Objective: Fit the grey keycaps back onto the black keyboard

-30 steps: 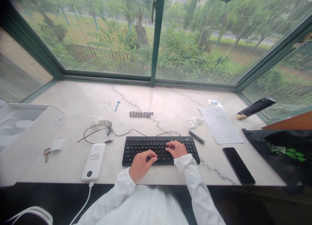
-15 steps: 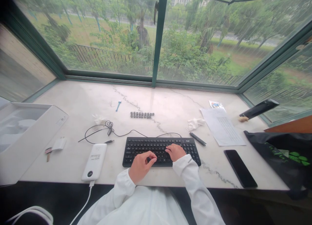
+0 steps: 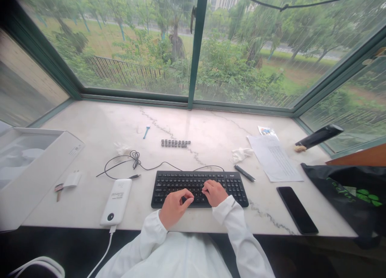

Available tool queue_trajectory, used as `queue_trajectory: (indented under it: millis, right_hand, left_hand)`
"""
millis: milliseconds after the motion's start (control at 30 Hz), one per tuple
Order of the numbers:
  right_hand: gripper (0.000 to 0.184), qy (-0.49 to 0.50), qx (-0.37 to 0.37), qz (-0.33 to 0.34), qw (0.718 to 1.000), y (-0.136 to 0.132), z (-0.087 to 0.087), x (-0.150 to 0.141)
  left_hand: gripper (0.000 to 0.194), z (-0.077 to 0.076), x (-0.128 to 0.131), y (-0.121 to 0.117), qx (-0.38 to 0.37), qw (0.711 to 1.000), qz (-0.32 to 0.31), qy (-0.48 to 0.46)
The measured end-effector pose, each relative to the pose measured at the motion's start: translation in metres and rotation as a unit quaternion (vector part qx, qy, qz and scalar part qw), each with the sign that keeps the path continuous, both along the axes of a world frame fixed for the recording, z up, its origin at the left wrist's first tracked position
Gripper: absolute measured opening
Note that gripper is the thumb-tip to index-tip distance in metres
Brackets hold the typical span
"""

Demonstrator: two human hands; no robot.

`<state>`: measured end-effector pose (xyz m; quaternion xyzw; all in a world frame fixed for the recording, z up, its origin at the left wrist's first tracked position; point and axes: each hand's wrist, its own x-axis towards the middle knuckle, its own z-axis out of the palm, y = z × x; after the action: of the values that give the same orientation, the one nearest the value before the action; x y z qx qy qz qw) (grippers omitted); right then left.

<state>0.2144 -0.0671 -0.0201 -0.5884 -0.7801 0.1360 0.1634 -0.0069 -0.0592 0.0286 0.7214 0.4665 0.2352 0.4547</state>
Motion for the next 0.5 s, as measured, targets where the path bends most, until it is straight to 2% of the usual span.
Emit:
queue_trajectory:
  millis: [133,233,333,500]
  right_hand:
    - [0.005,0.005,-0.002,-0.012,1.000,-0.001,-0.002,-0.005]
    - [0.016,0.006,0.001,-0.025,1.000,-0.002,-0.005,-0.008]
    - [0.016,0.009,0.025,-0.034,0.999,-0.003,-0.009,-0.009]
    - [0.012,0.014,0.045,-0.101,0.994,-0.007,-0.017,-0.008]
  left_hand:
    - [0.015,0.001,0.000,-0.001,-0.001,1.000,0.001,0.003]
    - [0.016,0.000,0.000,-0.001,-0.003,1.000,-0.001,0.006]
    - [0.016,-0.001,-0.001,-0.001,-0.004,1.000,-0.002,0.007]
    - [0.014,-0.004,-0.002,-0.001,0.000,1.000,-0.003,0.005]
